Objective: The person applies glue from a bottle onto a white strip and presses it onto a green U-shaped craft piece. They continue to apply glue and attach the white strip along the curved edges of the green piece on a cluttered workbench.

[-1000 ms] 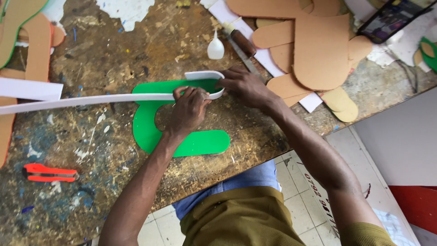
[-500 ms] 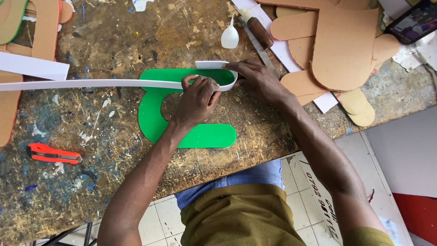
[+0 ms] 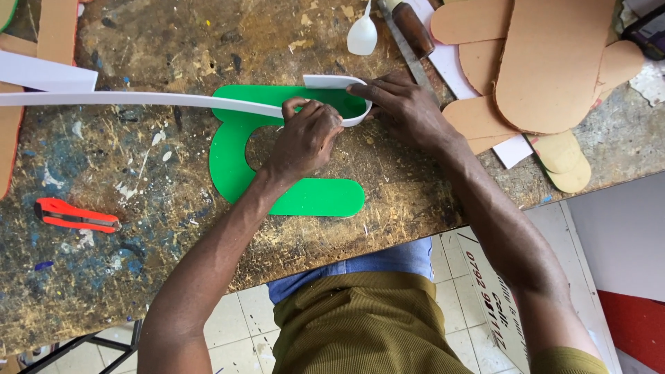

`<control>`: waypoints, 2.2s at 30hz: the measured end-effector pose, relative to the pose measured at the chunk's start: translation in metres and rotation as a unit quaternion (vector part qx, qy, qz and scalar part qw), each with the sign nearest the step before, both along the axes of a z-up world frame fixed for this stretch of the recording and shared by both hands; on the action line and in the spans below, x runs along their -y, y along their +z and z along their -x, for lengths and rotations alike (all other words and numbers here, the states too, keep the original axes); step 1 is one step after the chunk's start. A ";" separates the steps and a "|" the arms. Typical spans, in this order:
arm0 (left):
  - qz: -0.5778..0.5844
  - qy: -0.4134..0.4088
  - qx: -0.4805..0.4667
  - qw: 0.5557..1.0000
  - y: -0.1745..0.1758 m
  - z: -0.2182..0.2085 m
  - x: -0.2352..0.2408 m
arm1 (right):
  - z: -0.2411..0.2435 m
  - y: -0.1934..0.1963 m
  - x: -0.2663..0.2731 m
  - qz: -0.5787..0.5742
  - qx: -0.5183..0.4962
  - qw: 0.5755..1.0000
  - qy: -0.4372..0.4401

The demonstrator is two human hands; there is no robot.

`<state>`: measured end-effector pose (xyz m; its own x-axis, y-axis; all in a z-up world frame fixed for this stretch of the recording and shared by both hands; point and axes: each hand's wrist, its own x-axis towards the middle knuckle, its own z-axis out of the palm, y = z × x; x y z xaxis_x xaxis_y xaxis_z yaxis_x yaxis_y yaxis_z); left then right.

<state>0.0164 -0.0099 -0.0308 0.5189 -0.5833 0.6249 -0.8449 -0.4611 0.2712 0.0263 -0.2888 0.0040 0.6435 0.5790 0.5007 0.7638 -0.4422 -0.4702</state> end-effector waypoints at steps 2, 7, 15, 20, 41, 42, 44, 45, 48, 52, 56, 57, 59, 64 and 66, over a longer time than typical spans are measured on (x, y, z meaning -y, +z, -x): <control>-0.018 0.002 -0.012 1.000 0.016 0.006 -0.001 | 0.002 0.001 0.002 0.036 -0.007 0.999 0.001; -0.018 0.004 -0.014 1.000 0.027 0.008 0.003 | 0.004 0.003 0.001 0.069 -0.005 0.998 -0.009; -0.021 0.021 0.020 0.999 0.030 0.009 0.004 | 0.008 0.003 -0.002 0.038 -0.009 0.999 -0.014; -0.018 0.021 0.017 0.999 0.031 0.009 0.003 | 0.006 0.022 0.003 -0.044 -0.159 0.985 0.041; -0.039 0.029 -0.023 0.999 0.030 -0.002 0.001 | -0.059 0.039 -0.031 -0.279 -0.204 0.929 -0.132; -0.042 0.028 -0.032 0.998 0.029 -0.003 0.000 | -0.058 0.047 -0.033 -0.300 -0.220 0.916 -0.153; -0.046 0.025 -0.040 0.998 0.026 -0.006 -0.002 | -0.057 0.046 -0.032 -0.369 -0.275 0.874 -0.154; -0.051 0.024 -0.046 0.997 0.025 -0.006 -0.004 | -0.056 0.046 -0.031 -0.436 -0.326 0.825 -0.152; -0.074 0.009 -0.053 0.996 0.016 -0.008 -0.009 | -0.055 0.035 -0.023 -0.459 -0.332 0.812 -0.138; -0.073 0.004 -0.062 0.995 0.016 -0.011 -0.010 | -0.042 0.048 -0.031 -0.403 -0.281 0.842 -0.221; -0.071 0.002 -0.055 0.996 0.023 -0.015 -0.009 | -0.036 0.062 -0.042 -0.214 -0.190 0.918 -0.274; -0.074 0.006 -0.051 0.996 0.026 -0.016 -0.009 | -0.036 0.063 -0.043 -0.180 -0.173 0.943 -0.221; -0.072 0.007 -0.043 0.996 0.027 -0.018 -0.008 | -0.040 0.063 -0.047 -0.153 -0.180 0.951 -0.199; -0.088 0.010 -0.029 0.996 0.029 -0.022 -0.008 | -0.051 0.067 -0.052 -0.106 -0.220 0.958 -0.152; -0.080 0.004 -0.034 0.996 0.030 -0.022 -0.008 | -0.053 0.071 -0.056 -0.074 -0.262 0.950 -0.156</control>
